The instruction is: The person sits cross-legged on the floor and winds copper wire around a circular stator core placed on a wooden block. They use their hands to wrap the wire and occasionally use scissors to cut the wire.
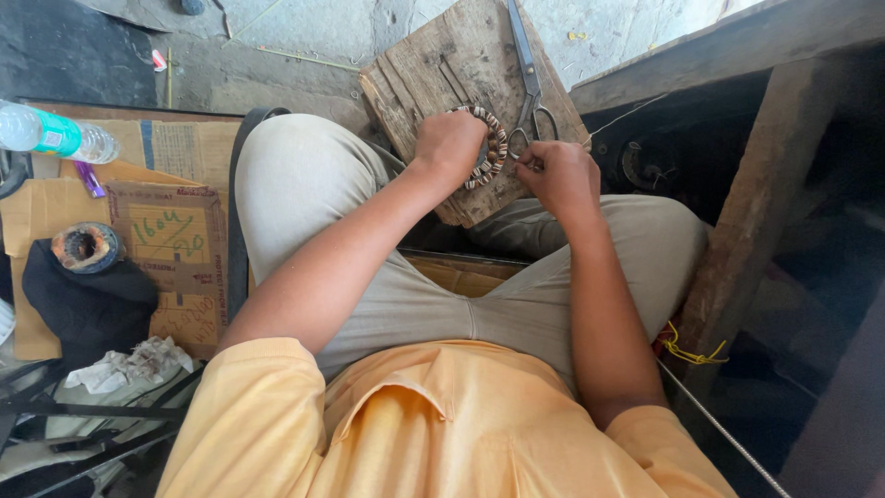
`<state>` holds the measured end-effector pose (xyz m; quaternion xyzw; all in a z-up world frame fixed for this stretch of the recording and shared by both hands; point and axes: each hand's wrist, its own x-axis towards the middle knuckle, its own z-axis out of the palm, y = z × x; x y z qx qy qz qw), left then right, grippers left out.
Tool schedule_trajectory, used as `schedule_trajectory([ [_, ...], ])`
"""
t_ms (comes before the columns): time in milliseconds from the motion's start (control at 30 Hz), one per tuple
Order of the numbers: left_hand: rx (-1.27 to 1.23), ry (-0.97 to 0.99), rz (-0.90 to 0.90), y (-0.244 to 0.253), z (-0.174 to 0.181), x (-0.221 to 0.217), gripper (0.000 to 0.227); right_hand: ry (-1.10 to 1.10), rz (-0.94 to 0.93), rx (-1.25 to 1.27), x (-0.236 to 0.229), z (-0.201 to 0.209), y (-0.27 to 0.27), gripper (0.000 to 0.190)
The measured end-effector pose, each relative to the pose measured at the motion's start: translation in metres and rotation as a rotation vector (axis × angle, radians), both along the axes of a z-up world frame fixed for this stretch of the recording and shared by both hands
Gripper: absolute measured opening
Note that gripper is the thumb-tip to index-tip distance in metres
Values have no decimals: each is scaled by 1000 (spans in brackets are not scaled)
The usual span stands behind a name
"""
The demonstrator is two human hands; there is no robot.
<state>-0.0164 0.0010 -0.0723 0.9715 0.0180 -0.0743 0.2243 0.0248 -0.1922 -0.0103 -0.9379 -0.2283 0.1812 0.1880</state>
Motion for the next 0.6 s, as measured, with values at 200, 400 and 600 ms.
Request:
schedule_trajectory([
  [200,-55,-42,10,-3,-2,0,15,90,-61,-6,1,3,-1,17],
  [400,-10,5,-5,-2,-4,2,14,76,-48,-13,-1,-1,3,19],
  [600,-8,41,-7,-4,-1,2,10,54,-17,-8,-7,-5,10,14],
])
